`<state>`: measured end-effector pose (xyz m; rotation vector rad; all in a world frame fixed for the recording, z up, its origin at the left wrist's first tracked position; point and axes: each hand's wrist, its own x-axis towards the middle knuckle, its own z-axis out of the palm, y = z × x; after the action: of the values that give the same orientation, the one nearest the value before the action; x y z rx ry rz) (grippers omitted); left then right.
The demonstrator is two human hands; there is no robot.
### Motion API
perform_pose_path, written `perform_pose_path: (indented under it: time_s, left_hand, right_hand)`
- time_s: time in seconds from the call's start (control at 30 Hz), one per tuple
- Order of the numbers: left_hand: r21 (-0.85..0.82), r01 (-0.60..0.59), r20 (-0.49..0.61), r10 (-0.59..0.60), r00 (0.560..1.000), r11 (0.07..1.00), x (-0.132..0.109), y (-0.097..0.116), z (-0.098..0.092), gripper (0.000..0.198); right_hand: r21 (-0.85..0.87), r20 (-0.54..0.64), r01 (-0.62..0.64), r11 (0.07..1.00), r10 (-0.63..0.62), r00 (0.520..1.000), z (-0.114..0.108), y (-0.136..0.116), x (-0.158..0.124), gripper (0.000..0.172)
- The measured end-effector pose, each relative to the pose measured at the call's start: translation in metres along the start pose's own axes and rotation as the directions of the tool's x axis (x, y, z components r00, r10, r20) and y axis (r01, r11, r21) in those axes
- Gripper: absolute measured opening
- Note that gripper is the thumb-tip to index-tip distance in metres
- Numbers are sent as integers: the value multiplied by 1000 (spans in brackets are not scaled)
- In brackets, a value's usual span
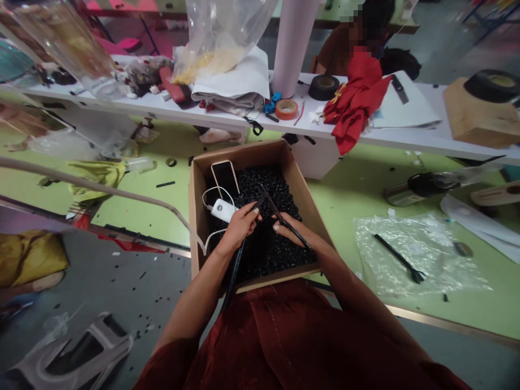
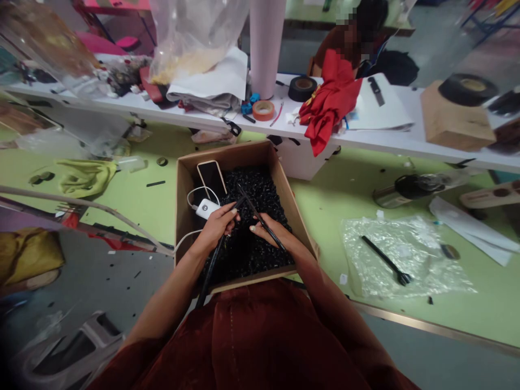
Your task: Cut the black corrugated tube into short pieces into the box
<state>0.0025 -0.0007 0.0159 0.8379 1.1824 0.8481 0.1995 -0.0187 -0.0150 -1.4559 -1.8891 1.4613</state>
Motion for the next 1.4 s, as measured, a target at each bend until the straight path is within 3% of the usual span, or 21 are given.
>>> perform_pose_path:
  time_s: [0.4, 0.57, 0.67, 0.87, 1.13, 1.4]
  left_hand:
    - [107, -13, 57, 7, 998, 994, 2, -3, -2, 29]
    - [126, -34, 79, 24, 997, 991, 3, -4, -3, 32]
    - [97, -28, 63, 21, 998, 995, 2, -4, -3, 37]
    - [105, -29, 51, 24, 998, 994, 2, -5, -3, 38]
    - [119, -6, 44, 1, 999, 993, 2, -5, -3, 38]
    - [138, -2, 51, -5, 999, 990, 5, -7, -4, 21]
  right_hand:
    - [-16, 4, 6, 1000, -6, 1000, 2, 3, 2, 50]
    - [-108, -163, -72, 992, 54, 985, 5, -2, 3, 38]
    - [-186, -226, -73, 980, 30, 974, 6, -8, 2, 28]
    - [-283, -220, -39, 958, -25, 975, 6, -8, 0, 19]
    - [-315, -205, -69, 946, 3, 979, 6, -5, 0, 18]
    - [-403, -207, -109, 909, 25, 978, 7, -3, 0, 18]
